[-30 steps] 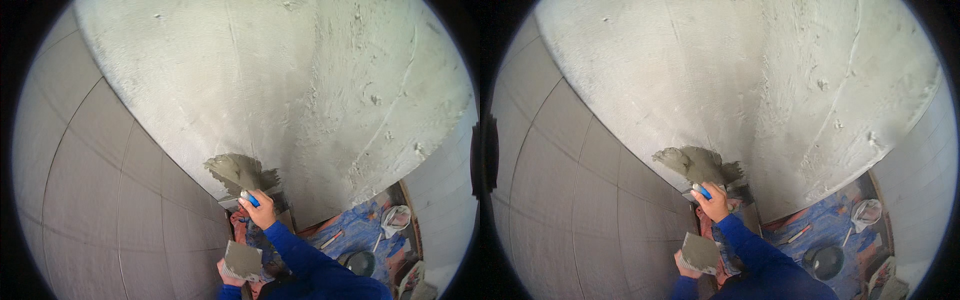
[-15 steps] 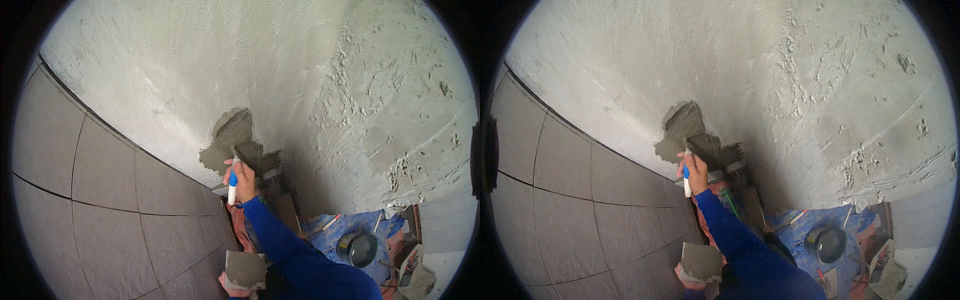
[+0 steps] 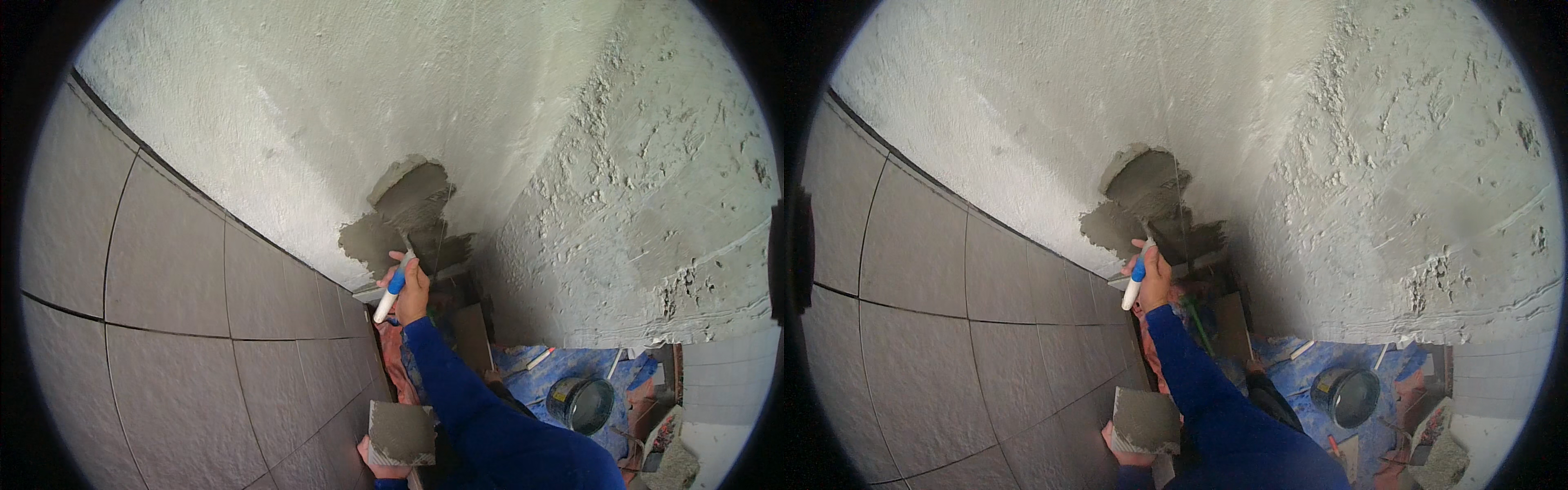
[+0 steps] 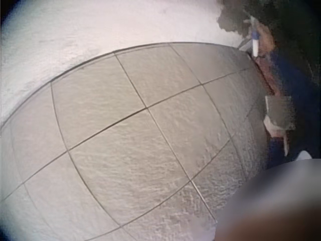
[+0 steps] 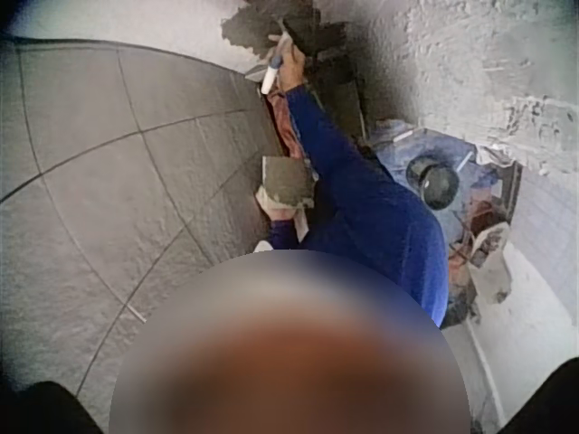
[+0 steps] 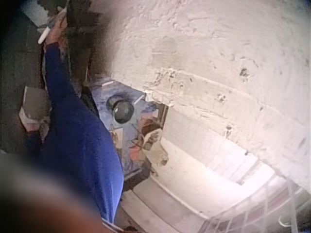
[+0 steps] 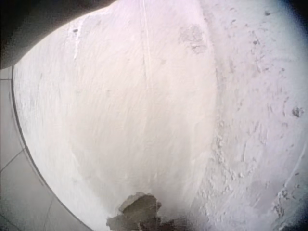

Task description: The person scoops adhesive from a board and applies it to a wall using a trowel. They repeatedly smooth the adhesive on the wall surface in preparation for tiling.

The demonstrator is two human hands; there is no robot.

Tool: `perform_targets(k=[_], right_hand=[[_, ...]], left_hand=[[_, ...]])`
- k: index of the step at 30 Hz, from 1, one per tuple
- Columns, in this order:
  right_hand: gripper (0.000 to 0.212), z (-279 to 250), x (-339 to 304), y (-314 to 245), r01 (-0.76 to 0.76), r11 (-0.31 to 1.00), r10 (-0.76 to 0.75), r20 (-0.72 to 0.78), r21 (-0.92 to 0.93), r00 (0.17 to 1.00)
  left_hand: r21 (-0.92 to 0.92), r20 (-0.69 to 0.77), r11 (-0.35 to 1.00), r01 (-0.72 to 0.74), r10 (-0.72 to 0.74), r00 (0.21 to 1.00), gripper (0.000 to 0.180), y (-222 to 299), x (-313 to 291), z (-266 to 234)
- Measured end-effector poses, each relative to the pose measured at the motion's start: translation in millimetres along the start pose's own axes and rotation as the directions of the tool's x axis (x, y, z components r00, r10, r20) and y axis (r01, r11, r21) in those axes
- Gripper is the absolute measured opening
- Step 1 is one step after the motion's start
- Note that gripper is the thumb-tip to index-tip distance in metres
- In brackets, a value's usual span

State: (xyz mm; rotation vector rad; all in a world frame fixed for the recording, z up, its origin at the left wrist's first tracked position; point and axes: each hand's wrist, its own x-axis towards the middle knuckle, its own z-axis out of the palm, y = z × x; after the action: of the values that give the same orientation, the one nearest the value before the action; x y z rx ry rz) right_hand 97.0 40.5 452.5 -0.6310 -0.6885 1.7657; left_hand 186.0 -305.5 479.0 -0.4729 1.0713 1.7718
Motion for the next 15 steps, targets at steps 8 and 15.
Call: perform_targets(k=[8, 15], right_hand=[[0.071, 33, -6, 15, -0.1, 0.985, 0.115, -0.107, 0.139, 0.988], [0.072, 98, -27, -18, -0.124, 0.97, 0.116, 0.051, 0.208, 0.992]], left_hand=[[-0.284, 0.216, 0.957, 0.06, 0.003, 0.976, 0.062, -18, 14, -35], [-0.178, 0.14, 0.983, 0.034, -0.009, 0.99, 0.063, -21, 16, -39]])
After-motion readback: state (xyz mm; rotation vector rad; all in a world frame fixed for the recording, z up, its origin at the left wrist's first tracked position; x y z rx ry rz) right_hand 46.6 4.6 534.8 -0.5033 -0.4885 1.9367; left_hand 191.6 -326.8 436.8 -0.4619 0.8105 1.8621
